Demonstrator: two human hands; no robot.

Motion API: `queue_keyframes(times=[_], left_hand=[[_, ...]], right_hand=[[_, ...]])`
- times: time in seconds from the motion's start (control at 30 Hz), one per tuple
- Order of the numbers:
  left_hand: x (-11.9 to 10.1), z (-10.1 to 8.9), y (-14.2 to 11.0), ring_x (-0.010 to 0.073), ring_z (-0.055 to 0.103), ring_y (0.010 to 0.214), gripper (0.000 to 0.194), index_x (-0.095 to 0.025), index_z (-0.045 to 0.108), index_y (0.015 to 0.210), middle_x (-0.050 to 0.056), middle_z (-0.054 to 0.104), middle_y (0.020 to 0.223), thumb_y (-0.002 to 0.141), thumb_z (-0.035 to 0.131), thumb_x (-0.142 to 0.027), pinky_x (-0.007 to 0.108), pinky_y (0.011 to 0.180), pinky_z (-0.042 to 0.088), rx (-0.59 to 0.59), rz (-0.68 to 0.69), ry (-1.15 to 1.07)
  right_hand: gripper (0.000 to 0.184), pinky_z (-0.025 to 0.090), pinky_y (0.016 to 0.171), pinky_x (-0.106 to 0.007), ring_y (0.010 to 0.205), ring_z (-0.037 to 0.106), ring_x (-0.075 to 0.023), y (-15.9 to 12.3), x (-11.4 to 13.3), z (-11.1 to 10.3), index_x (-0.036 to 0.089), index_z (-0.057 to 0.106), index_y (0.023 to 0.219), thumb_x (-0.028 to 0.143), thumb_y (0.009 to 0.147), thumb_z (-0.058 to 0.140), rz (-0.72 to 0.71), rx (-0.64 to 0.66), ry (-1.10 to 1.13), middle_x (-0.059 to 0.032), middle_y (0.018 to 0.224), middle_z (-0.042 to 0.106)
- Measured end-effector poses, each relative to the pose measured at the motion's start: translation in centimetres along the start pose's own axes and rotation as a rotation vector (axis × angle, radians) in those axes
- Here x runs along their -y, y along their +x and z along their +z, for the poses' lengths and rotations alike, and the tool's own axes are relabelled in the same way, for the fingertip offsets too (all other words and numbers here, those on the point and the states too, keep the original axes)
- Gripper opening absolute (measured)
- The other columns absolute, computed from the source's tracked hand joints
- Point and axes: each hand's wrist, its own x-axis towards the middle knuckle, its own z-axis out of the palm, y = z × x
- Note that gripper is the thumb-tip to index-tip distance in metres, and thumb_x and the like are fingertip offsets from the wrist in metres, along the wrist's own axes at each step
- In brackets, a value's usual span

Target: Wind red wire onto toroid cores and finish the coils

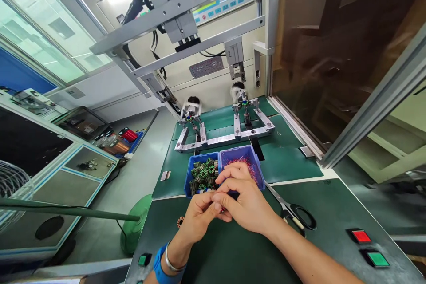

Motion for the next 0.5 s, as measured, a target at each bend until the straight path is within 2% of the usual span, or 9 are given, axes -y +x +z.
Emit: queue_keyframes(times=[0.17,0.23,0.4,0.5], left_hand=[[0.4,-0.2,0.1,0.0158,0.068,0.052,0.040,-0.014,0.076,0.073,0.006,0.069,0.067,0.076,0.076,-0.053,0.028,0.054,0.061,-0.046,0.015,-0.023],[0.5,-0.1,0.2,0.0161,0.067,0.052,0.042,-0.013,0.075,0.073,0.006,0.069,0.068,0.077,0.075,-0.055,0.027,0.051,0.060,-0.050,0.003,-0.030],[0.5,0.6,0.0,0.0151,0.068,0.055,0.042,-0.012,0.075,0.073,0.006,0.067,0.069,0.081,0.072,-0.053,0.025,0.054,0.060,-0.008,0.022,0.066],[0.6,0.6,0.0,0.0153,0.069,0.056,0.038,-0.013,0.075,0.074,0.005,0.066,0.073,0.079,0.075,-0.050,0.026,0.054,0.061,-0.036,0.028,0.035]], right_hand=[[0.007,0.052,0.084,-0.046,0.101,0.055,-0.0266,-0.1,0.1,0.6,0.026,0.075,0.080,0.026,0.086,0.071,-0.040,-0.036,-0.017,-0.0060,0.095,0.071],[0.010,0.052,0.084,-0.045,0.102,0.055,-0.0266,-0.1,0.2,0.7,0.026,0.074,0.077,0.023,0.086,0.070,-0.067,-0.046,-0.043,-0.0057,0.092,0.072],[0.020,0.053,0.084,-0.044,0.093,0.058,-0.0243,0.0,0.6,1.0,0.023,0.067,0.067,0.019,0.086,0.065,-0.130,-0.181,-0.064,-0.0044,0.077,0.069],[0.016,0.054,0.083,-0.042,0.095,0.060,-0.0249,0.0,1.2,0.0,0.025,0.071,0.074,0.026,0.089,0.066,-0.112,-0.129,-0.106,-0.0045,0.082,0.071]])
